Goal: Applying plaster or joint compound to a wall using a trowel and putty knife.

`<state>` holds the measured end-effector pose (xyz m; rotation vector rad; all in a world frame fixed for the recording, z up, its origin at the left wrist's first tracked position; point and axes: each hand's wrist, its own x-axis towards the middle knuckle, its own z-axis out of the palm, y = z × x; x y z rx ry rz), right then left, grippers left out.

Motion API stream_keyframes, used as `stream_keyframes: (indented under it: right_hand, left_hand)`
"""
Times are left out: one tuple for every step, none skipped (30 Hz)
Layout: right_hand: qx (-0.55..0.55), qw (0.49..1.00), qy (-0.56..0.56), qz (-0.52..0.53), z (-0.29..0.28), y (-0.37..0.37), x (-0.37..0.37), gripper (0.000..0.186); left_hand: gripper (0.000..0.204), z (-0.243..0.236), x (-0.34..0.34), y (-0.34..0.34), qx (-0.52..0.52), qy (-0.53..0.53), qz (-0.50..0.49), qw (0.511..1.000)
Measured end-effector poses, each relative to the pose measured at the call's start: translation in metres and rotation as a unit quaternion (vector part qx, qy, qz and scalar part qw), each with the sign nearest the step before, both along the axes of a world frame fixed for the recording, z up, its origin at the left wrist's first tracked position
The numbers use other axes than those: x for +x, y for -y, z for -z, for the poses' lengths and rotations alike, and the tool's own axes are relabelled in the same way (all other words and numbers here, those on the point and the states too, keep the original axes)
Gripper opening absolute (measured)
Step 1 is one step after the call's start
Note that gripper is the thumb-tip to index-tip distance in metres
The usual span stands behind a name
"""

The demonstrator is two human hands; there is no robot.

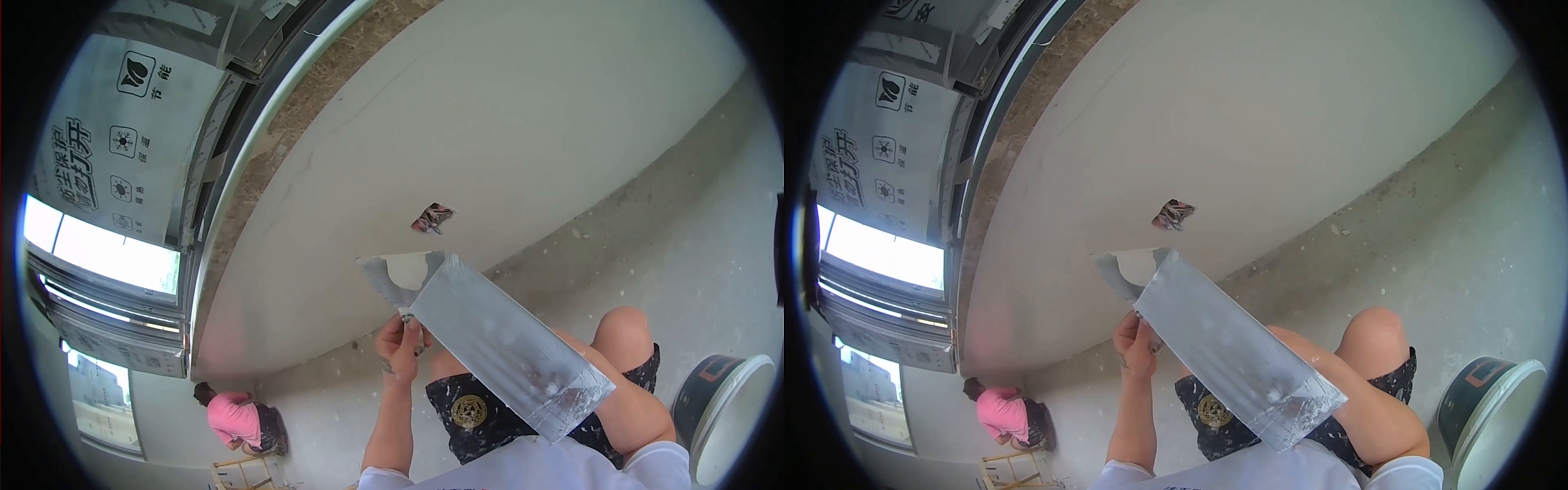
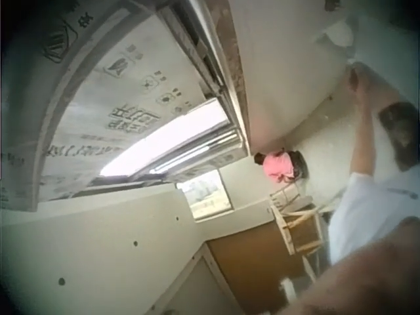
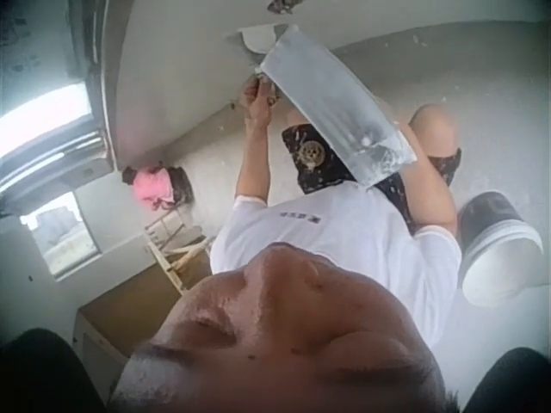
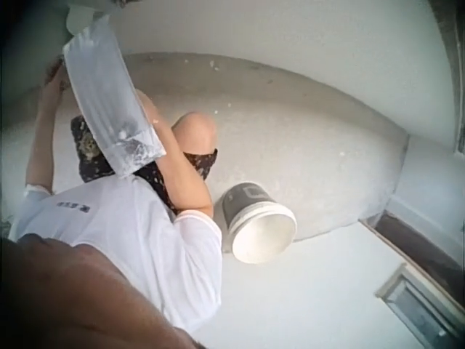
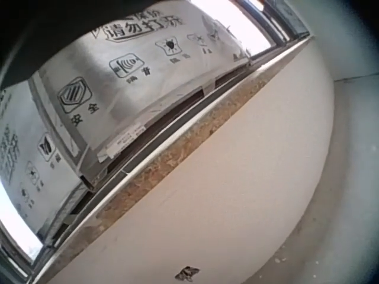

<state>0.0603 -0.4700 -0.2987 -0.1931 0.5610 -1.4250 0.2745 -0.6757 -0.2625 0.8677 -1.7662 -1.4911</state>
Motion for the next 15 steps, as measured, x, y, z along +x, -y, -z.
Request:
stream_keyframes:
  right_hand:
    - [0.004,1.000,0.000,-0.007,0.000,0.000,0.001,0.044]
    - [0.009,1.000,0.000,-0.013,0.002,0.000,0.002,0.044]
    - [0.015,1.000,0.001,-0.019,0.003,0.000,0.004,0.044]
    - [0.021,0.999,0.003,-0.024,0.004,-0.001,0.005,0.044]
    - [0.029,0.999,0.004,-0.029,0.004,-0.002,0.007,0.044]
    - [0.036,0.999,0.006,-0.034,0.005,-0.003,0.009,0.044]
    - [0.045,0.998,0.008,-0.038,0.006,-0.003,0.011,0.044]
    - [0.054,0.998,0.009,-0.042,0.006,-0.004,0.014,0.044]
    - [0.063,0.997,0.011,-0.046,0.005,-0.004,0.016,0.045]
    - [0.070,0.996,0.008,-0.048,0.004,-0.005,0.015,0.045]
    - [0.070,0.997,0.004,-0.042,0.002,-0.005,0.015,0.045]
    - [0.021,0.997,0.020,-0.067,-0.001,-0.005,0.015,0.046]
    - [-0.032,0.995,0.031,-0.092,-0.003,-0.003,0.010,0.047]
    - [-0.033,0.996,0.023,-0.083,-0.002,-0.003,0.009,0.047]
    - [-0.064,0.994,0.045,-0.081,0.004,-0.001,0.011,0.047]
  left_hand:
    - [0.019,0.001,-0.003,-0.005,-0.002,-0.002,0.001,1.000]
    - [0.016,0.003,-0.006,-0.009,-0.054,0.006,-0.039,0.998]
    - [0.014,0.005,-0.007,-0.011,-0.105,0.015,-0.080,0.991]
    - [0.014,0.005,-0.005,-0.010,-0.104,0.014,-0.077,0.991]
    - [0.014,0.006,-0.003,-0.007,-0.201,0.066,-0.072,0.975]
    - [0.015,0.005,0.000,-0.004,-0.295,0.116,-0.066,0.946]
    - [0.015,0.003,0.001,-0.003,-0.293,0.114,-0.062,0.947]
    - [0.017,-0.001,0.003,-0.002,-0.382,0.150,-0.066,0.909]
    - [0.020,-0.005,0.005,-0.002,-0.467,0.184,-0.070,0.862]
    - [0.020,-0.008,0.003,0.000,-0.468,0.177,-0.067,0.863]
    - [0.023,-0.011,0.003,0.002,-0.484,0.171,-0.058,0.856]
    - [0.025,-0.014,0.003,0.004,-0.500,0.164,-0.049,0.849]
    - [0.025,-0.014,0.000,0.010,-0.504,0.152,-0.048,0.849]
    - [0.025,-0.015,-0.001,0.015,-0.547,0.131,-0.040,0.826]
    - [0.026,-0.015,-0.003,0.019,-0.589,0.108,-0.033,0.800]
